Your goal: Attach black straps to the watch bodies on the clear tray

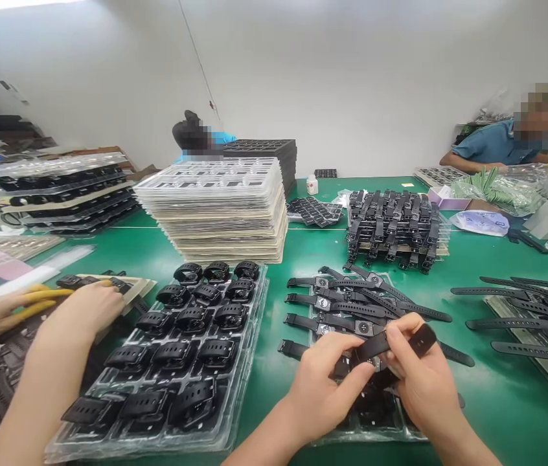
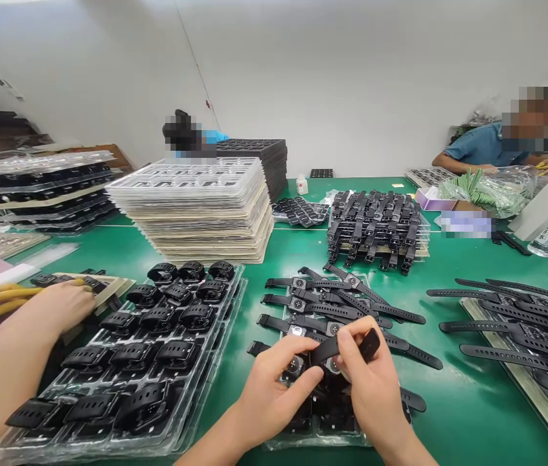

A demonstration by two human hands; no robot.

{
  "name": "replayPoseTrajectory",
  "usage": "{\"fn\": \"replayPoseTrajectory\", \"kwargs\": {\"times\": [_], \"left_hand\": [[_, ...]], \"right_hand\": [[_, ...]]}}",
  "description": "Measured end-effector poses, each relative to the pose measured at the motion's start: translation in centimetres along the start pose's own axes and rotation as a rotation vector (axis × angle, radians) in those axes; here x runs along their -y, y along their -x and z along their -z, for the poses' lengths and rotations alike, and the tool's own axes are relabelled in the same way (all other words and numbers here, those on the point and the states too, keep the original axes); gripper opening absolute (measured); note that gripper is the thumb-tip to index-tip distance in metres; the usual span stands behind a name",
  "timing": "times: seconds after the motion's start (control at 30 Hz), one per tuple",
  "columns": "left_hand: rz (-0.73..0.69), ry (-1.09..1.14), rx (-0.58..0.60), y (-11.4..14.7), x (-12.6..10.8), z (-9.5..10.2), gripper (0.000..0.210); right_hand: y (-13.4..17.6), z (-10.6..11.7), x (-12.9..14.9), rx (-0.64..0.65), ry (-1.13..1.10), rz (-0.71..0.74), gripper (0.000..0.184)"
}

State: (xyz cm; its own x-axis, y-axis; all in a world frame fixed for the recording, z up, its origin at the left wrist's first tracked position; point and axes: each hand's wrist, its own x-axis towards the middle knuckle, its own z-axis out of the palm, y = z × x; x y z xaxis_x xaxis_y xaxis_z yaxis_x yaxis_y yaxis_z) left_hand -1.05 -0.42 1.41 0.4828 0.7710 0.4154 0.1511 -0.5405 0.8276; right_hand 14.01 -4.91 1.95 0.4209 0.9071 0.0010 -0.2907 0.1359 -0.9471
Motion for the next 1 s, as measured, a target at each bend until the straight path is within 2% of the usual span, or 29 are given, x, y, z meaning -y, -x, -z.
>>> {"fn": "replayPoseTrajectory", "kwargs": {"times": [0.13, 0.27, 0.37, 0.43, 0.5, 0.77, 0.93, 1.0], "left_hand": [[0.185, 0.318, -0.003, 0.0, 0.3, -0.7, 0.028], [0.414, 0.847, -0.149, -0.4, 0.6, -1.1, 0.038], [0.476, 1.033, -0.198, -0.7, 0.4, -1.2, 0.041], [0.481, 1.029, -0.178, -0.7, 0.2, -1.2, 0.042], [0.471, 0.990, -0.168, -0.5, 0.3, -1.4, 0.042], [0.357, 0.808, -0.116, 0.4, 0.7, -1.8, 0.031], [0.296, 0.657, -0.058, 0.2, 0.4, -1.7, 0.035], [0.282, 0.591, -0.051, 0.2, 0.3, -1.7, 0.038]], "right_hand": [[0.5, -0.3, 0.2, 0.145, 0.078, -0.010, 0.038], [0.8, 0.1, 0.4, 0.252, 0.016, -0.043, 0.061], [0.7, 0.2, 0.2, 0.217, 0.072, -0.088, 0.045], [0.8, 0.0, 0.0, 0.123, 0.072, -0.103, 0.036], [0.9, -0.4, -0.4, 0.061, 0.014, -0.123, 0.034], [0.8, -1.3, -1.5, 0.072, -0.156, -0.164, 0.031], [0.8, -1.5, -1.4, 0.064, -0.228, -0.157, 0.026], [0.9, -1.6, -1.3, 0.049, -0.251, -0.155, 0.030]]}}
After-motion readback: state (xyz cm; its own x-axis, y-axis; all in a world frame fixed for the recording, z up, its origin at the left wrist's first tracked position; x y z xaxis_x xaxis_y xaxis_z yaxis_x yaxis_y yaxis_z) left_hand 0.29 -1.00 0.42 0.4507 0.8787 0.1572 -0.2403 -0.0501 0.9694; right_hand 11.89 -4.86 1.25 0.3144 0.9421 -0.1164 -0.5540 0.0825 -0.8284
